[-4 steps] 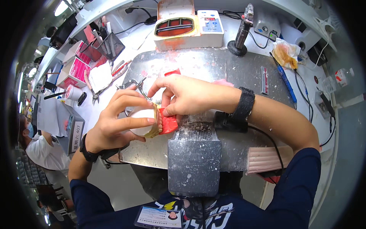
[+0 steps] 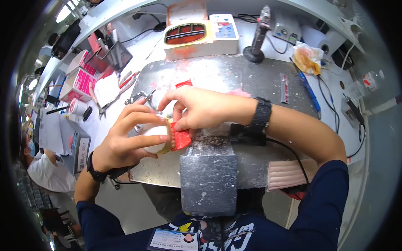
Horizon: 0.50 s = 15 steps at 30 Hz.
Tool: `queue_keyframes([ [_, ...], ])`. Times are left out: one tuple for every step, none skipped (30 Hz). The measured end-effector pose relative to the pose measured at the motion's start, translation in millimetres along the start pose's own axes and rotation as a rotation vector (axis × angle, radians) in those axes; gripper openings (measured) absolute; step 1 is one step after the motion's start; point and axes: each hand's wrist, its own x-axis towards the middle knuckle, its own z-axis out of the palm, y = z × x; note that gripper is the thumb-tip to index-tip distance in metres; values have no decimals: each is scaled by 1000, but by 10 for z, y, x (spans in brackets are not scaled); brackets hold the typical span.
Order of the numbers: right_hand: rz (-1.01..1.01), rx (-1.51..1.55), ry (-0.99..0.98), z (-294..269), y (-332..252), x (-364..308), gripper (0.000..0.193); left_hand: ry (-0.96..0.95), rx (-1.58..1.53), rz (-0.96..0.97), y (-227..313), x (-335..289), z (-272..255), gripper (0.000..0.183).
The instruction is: The recorder is manufacturing and refining a dental prosthetic model using manual and electric tools.
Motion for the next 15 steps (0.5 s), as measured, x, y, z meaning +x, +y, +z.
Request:
queue_keyframes([
  [9, -4, 1, 2, -11, 13, 52, -2, -52, -22, -14, -2, -36, 65],
  [-48, -55, 22, -20, 49, 11, 52, 2, -66, 12, 0, 32, -35, 65],
  [-90, -78, 28, -24, 108, 41, 50, -12, -8, -4, 30, 42, -30, 65],
  [-114, -103, 47, -41, 160, 37, 48, -21, 36, -5, 19, 72, 3, 65],
  [-133, -123, 43, -60, 169, 7, 46, -34, 41, 9, 21, 113, -19, 62],
  [-143, -143, 45, -98, 213, -47, 45, -45, 40, 32, -55, 147, -4, 59],
  [-106, -235, 79, -140, 166, -157, 42, -2, -67, 47, -203, 134, 15, 59],
  [-121, -333, 139, -159, 55, -259, 41, 32, -147, 33, -292, 37, -65, 61],
  [-136, -424, 223, -217, 38, -363, 41, 197, -364, -58, -375, -133, -20, 67],
  [-156, -516, 297, -289, 6, -483, 42, 362, -576, -161, -461, -309, 41, 73],
  [-205, -549, 449, -391, 47, -706, 46, 470, -701, -183, -573, -399, 90, 77],
  [-292, -566, 573, -521, 110, -892, 50, 528, -772, -254, -598, -486, 45, 77],
  [-132, -531, 598, -685, 122, -1203, 49, 534, -898, -285, -637, -511, 46, 76],
  [5, -329, 748, -727, 94, -1527, 47, 559, -1025, -320, -655, -494, 91, 75],
  [-108, -98, 955, -909, 370, -1918, 46, 486, -1171, -345, -628, -419, 103, 72],
])
